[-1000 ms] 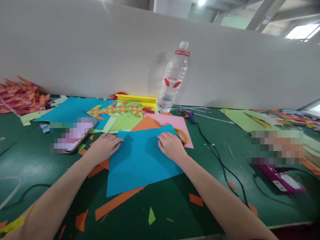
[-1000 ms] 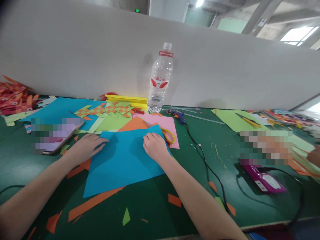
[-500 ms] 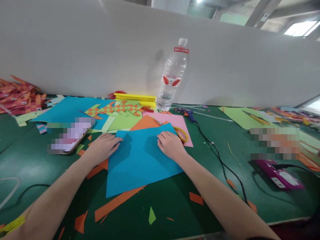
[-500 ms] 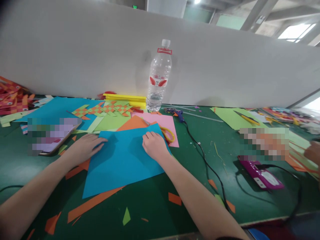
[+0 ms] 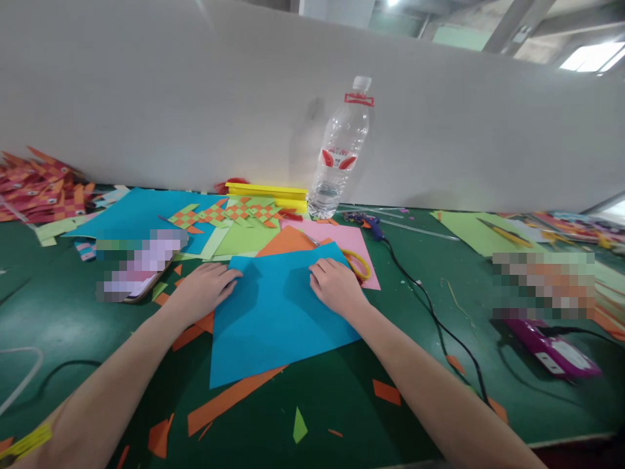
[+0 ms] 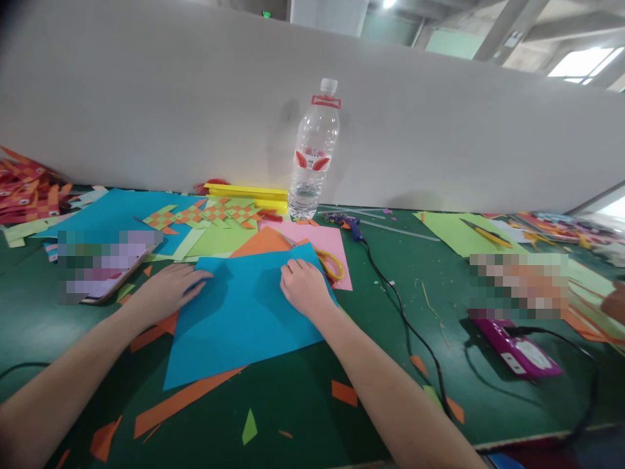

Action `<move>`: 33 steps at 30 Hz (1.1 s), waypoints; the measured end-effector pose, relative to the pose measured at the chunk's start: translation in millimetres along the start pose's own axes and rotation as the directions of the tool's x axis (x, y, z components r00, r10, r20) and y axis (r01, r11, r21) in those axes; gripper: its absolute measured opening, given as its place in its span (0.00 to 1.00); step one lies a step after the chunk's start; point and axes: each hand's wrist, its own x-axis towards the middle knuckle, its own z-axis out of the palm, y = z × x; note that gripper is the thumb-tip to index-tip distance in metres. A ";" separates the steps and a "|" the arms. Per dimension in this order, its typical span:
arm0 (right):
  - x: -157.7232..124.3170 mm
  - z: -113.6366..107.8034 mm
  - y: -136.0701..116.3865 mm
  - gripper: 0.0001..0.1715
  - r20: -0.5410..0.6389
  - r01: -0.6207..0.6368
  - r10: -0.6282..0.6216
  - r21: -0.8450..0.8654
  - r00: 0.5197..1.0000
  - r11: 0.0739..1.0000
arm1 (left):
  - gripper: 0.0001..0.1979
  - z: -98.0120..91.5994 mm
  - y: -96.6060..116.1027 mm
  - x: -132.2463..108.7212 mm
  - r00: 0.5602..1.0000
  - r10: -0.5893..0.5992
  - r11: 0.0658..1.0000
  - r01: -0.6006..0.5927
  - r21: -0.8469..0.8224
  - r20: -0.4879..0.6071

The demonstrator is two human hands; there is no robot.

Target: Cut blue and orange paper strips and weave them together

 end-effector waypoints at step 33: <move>-9.8 -14.2 44.8 0.25 -0.122 -0.390 0.390 0.019 0.913 0.920 | 0.28 -9.4 -9.3 -8.4 0.842 -0.462 0.878 0.390 -0.278 -0.278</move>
